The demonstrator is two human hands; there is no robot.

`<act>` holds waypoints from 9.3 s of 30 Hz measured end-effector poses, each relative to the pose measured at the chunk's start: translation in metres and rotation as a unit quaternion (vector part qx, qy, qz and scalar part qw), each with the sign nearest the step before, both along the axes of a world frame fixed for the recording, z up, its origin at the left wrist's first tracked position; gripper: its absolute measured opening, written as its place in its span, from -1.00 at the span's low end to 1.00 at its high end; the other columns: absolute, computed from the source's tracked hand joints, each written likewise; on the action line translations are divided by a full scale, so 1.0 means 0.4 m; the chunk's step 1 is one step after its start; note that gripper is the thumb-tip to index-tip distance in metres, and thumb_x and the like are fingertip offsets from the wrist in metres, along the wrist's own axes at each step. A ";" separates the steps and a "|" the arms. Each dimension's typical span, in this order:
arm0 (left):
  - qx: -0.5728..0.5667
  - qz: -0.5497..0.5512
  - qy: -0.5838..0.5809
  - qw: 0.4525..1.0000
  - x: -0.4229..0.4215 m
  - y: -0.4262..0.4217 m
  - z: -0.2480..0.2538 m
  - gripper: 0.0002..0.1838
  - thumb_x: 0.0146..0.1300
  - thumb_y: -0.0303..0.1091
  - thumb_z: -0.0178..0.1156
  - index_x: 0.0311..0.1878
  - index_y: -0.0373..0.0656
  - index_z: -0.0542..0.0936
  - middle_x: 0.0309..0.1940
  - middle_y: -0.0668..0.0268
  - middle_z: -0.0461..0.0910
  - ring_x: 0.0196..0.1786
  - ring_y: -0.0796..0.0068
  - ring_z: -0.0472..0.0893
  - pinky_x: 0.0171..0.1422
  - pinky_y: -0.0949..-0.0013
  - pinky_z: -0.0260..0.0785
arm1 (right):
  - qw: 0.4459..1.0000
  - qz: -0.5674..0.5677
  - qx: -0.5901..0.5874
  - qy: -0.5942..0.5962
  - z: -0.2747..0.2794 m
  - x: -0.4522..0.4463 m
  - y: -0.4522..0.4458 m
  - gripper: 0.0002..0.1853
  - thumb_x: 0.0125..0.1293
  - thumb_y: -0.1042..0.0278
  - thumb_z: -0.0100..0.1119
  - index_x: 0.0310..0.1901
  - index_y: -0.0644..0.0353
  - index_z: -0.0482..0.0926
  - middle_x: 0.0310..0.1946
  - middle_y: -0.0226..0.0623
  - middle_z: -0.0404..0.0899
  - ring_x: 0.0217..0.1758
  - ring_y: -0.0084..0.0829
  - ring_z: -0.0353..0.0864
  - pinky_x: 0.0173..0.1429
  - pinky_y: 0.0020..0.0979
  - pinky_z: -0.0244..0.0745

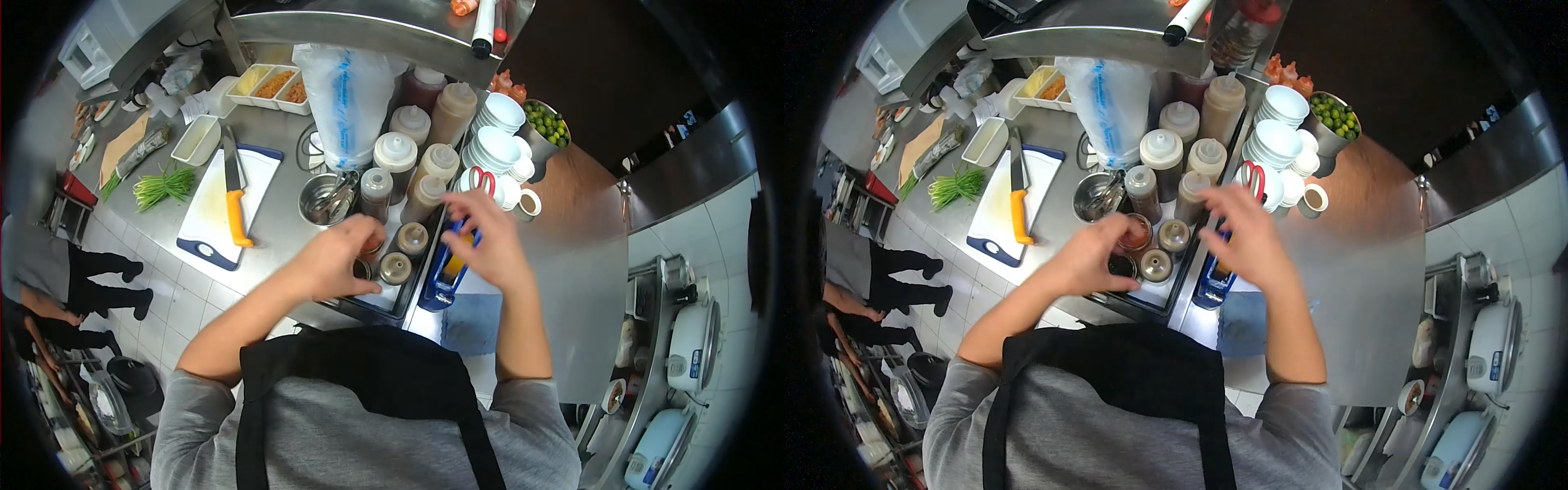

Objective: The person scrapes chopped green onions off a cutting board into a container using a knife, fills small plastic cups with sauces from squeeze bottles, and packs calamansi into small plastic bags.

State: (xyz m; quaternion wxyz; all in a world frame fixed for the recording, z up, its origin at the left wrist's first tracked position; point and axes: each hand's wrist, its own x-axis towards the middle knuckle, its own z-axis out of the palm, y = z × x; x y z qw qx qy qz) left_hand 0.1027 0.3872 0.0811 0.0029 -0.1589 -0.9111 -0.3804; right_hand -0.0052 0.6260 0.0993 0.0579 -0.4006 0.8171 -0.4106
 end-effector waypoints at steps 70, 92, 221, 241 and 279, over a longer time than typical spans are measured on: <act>-0.109 0.648 0.048 0.753 0.208 -0.373 -0.429 -0.49 0.29 -0.08 0.04 0.25 -0.08 0.32 0.35 0.09 0.12 0.47 0.04 -0.01 0.42 -0.18 -0.20 | 0.472 -0.537 -0.531 -0.455 -0.641 -0.517 0.412 -0.99 0.24 0.42 -0.06 -0.33 0.09 0.37 -0.62 -0.42 0.32 -0.61 -0.55 0.32 -0.53 -0.49 0.31; -0.105 0.649 0.044 0.752 0.208 -0.370 -0.422 -0.48 0.28 -0.09 0.06 0.25 -0.09 0.33 0.36 0.09 0.11 0.48 0.04 -0.01 0.43 -0.15 -0.20 | 0.450 -0.404 -0.649 -0.462 -0.534 -0.491 0.360 -0.33 0.42 -0.24 -0.28 0.21 0.28 0.19 0.18 0.17 0.33 0.17 0.10 0.47 0.13 0.15 0.50; -0.195 0.629 0.057 0.750 0.202 -0.413 -0.478 -0.47 0.39 0.07 -0.09 0.31 0.00 0.32 0.38 0.18 0.16 0.43 0.17 0.15 0.36 -0.08 -0.09 | 0.725 -0.448 0.520 -0.053 -0.274 -0.357 0.414 -0.48 -0.04 0.21 0.46 0.03 0.00 0.59 0.05 -0.28 0.60 0.11 -0.27 0.59 0.10 -0.28 0.54; -0.197 0.635 0.046 0.746 0.200 -0.409 -0.473 -0.46 0.36 0.05 -0.04 0.30 -0.01 0.32 0.38 0.18 0.15 0.44 0.17 0.12 0.39 -0.04 -0.09 | 0.833 -0.506 -0.061 -0.215 -0.376 -0.350 0.515 -0.55 0.01 0.35 0.46 -0.02 0.12 0.57 -0.22 -0.34 0.63 -0.13 -0.39 0.60 -0.03 -0.35 0.48; -0.109 0.534 0.207 0.812 0.296 -0.807 -0.315 -0.28 -0.05 -0.58 0.15 0.29 -0.19 0.24 0.35 -0.01 0.11 0.47 -0.11 0.00 0.53 0.04 -0.12 | 0.976 -0.212 0.048 -0.032 0.083 0.061 0.038 -0.78 0.15 0.58 0.24 -0.14 0.26 0.51 -0.36 -0.42 0.48 -0.24 -0.62 0.47 -0.09 -0.57 0.40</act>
